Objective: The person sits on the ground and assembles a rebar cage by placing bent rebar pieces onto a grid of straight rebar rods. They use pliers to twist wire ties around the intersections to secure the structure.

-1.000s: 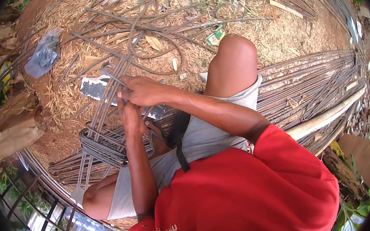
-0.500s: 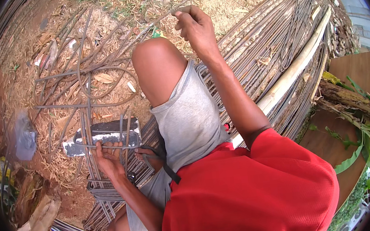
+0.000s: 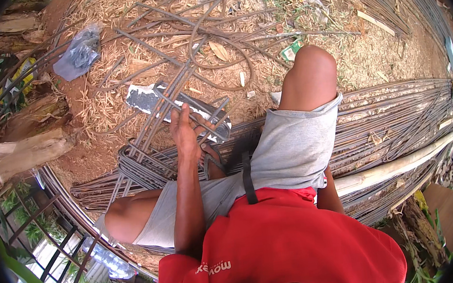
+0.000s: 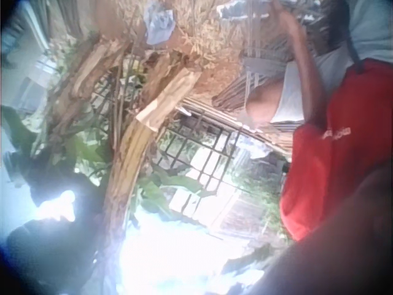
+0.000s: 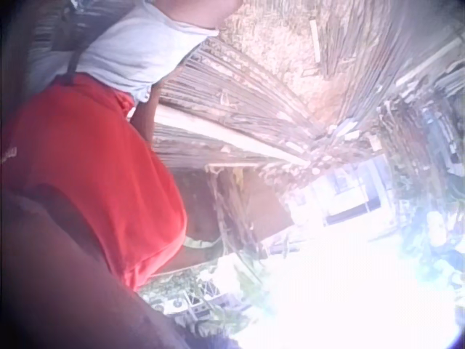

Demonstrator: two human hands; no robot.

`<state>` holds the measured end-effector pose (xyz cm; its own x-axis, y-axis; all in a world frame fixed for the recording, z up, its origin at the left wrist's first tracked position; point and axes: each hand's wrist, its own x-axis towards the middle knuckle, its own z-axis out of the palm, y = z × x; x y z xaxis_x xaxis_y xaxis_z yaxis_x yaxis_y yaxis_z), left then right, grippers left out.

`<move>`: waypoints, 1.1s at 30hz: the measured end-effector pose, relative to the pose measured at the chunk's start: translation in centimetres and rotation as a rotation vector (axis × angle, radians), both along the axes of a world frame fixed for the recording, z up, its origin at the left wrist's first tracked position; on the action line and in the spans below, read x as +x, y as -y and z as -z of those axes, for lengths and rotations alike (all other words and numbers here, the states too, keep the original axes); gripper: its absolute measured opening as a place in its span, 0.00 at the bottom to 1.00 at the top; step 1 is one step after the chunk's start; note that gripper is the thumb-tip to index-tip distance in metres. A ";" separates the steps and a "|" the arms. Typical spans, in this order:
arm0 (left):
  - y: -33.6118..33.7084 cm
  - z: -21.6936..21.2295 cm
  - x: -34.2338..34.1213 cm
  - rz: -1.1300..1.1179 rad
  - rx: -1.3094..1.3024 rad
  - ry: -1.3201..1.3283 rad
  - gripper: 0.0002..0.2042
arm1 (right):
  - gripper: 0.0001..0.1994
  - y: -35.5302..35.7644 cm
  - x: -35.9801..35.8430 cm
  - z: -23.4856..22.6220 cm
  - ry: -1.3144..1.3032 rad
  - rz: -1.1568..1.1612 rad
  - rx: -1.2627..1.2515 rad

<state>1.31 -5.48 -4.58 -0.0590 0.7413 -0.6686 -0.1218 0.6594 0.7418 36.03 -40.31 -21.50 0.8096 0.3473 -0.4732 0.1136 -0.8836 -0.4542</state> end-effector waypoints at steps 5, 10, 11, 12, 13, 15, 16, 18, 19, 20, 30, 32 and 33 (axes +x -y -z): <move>0.0 -0.1 0.0 -0.008 0.015 0.040 0.13 | 0.15 -11.1 4.6 -8.9 0.175 0.222 0.471; 0.2 0.2 -0.6 0.003 0.001 0.071 0.14 | 0.16 -23.9 6.0 -27.5 0.095 0.173 0.945; 0.2 0.2 -0.7 0.004 0.006 0.078 0.14 | 0.15 -25.9 5.0 -30.3 0.085 0.073 1.046; 0.3 0.2 -0.7 0.005 0.004 0.080 0.14 | 0.15 -27.9 3.6 -32.3 0.033 0.082 1.033; 0.3 0.1 -0.7 0.005 0.020 0.087 0.13 | 0.15 -29.7 1.9 -33.4 -0.009 -0.016 1.062; 0.4 0.1 -0.7 0.003 0.047 0.100 0.13 | 0.15 -32.8 -2.1 -33.0 -0.037 -0.236 0.936; 0.4 0.0 -0.7 -0.003 0.043 0.099 0.13 | 0.15 -34.1 -4.0 -31.9 -0.135 -0.331 0.823; 0.5 0.1 -0.7 -0.008 0.051 0.106 0.13 | 0.17 -36.6 -8.9 -26.9 -0.170 -0.544 0.740; 0.5 0.2 -0.8 -0.001 0.053 0.102 0.13 | 0.20 -37.3 -10.8 -24.4 -0.151 -0.593 0.550; 0.5 0.3 -0.8 0.006 0.054 0.097 0.13 | 0.21 -37.5 -12.5 -21.9 -0.151 -0.641 0.498; 0.5 0.8 -1.2 0.008 0.041 0.122 0.15 | 0.22 -36.8 -19.2 -14.4 -0.479 -0.778 0.475; 0.4 0.8 -1.4 -0.002 0.041 0.126 0.14 | 0.22 -36.5 -20.1 -14.7 -0.482 -0.819 0.442; 0.5 0.8 -1.5 0.002 0.040 0.119 0.14 | 0.22 -36.3 -20.5 -14.8 -0.479 -0.800 0.440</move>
<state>-0.16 -5.93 -5.37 0.0204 0.7674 -0.6408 -0.2093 0.6300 0.7479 15.56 -4.02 -6.70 0.0250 0.9220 -0.3863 0.3175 -0.3738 -0.8715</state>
